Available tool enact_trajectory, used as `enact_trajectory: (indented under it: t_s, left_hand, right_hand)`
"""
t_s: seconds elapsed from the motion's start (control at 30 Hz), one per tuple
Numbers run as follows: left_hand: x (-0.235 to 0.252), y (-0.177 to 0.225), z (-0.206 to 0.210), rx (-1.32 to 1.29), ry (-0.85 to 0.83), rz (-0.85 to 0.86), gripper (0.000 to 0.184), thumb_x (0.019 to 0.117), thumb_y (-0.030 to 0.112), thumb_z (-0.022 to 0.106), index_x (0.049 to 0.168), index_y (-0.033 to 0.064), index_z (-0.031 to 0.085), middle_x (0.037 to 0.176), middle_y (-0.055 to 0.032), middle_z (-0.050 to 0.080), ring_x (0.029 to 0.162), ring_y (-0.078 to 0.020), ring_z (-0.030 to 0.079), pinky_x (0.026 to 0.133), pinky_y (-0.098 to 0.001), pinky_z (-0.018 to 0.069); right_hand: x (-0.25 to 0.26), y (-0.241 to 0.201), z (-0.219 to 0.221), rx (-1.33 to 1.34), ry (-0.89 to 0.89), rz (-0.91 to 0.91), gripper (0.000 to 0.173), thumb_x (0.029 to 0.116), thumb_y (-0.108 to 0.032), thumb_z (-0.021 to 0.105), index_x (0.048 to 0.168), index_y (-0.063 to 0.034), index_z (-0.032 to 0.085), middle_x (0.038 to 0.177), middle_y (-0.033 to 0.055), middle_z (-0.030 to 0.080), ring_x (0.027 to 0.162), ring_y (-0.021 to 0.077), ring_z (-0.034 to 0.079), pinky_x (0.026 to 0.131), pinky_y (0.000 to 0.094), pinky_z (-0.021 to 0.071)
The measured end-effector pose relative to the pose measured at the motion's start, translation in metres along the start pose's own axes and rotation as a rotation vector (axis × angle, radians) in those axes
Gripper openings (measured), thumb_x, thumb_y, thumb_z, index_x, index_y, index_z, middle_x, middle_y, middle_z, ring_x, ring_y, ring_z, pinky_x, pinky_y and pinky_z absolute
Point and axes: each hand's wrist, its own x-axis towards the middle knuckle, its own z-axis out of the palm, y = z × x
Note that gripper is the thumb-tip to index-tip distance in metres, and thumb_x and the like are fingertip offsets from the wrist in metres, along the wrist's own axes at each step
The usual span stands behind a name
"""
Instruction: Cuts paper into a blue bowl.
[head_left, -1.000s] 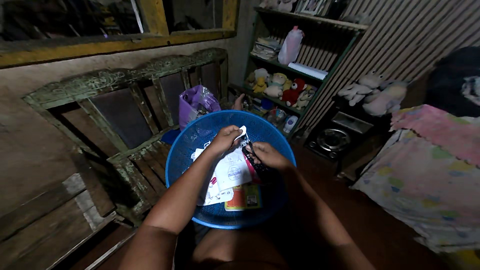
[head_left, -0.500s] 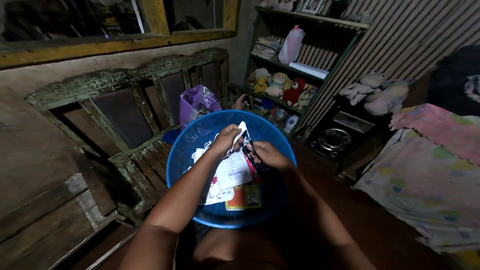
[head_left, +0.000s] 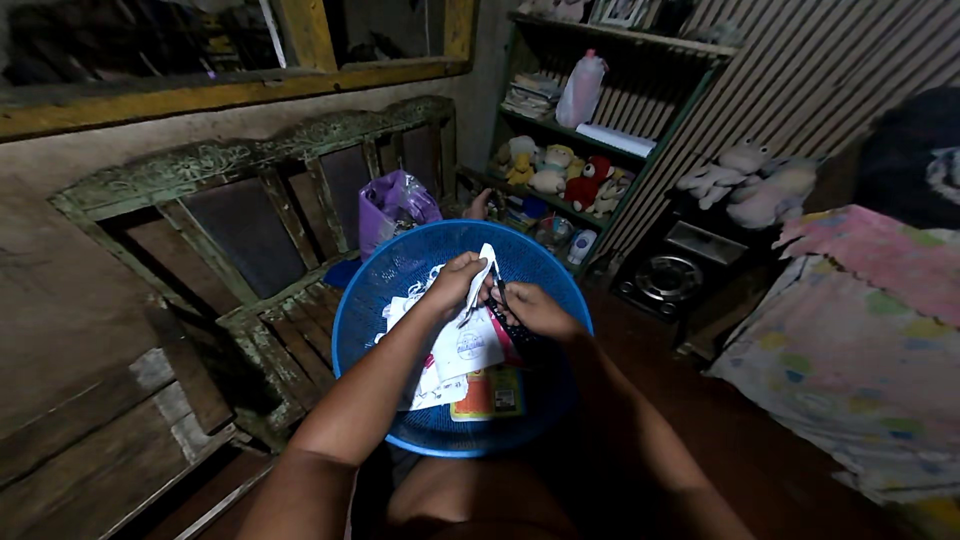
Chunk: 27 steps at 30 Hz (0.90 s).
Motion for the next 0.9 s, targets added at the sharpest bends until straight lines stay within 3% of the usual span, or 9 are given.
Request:
enact_trajectory:
  t_s: [0.4, 0.9]
  left_hand:
    - [-0.003, 0.009, -0.009, 0.110, -0.039, 0.000, 0.027, 0.1110, 0.030, 0.045, 0.117, 0.0072, 0.059, 0.079, -0.0062, 0.064, 0.053, -0.0103, 0.053, 0.049, -0.0229, 0.0462]
    - [-0.008, 0.019, -0.020, 0.228, -0.132, -0.010, 0.025, 0.1099, 0.027, 0.047, 0.111, 0.0062, 0.062, 0.073, -0.0043, 0.061, 0.050, -0.0081, 0.049, 0.047, -0.0216, 0.0431]
  right_hand:
    - [0.000, 0.001, -0.001, -0.001, 0.022, -0.042, 0.043, 0.1075, -0.043, 0.050, 0.096, -0.0042, 0.064, 0.082, 0.0056, 0.064, 0.069, 0.0130, 0.064, 0.065, 0.0301, 0.0563]
    - [-0.001, 0.000, -0.002, -0.004, 0.034, -0.036, 0.042, 0.1066, -0.043, 0.052, 0.094, -0.0047, 0.064, 0.083, 0.0059, 0.065, 0.069, 0.0127, 0.064, 0.064, 0.0297, 0.0558]
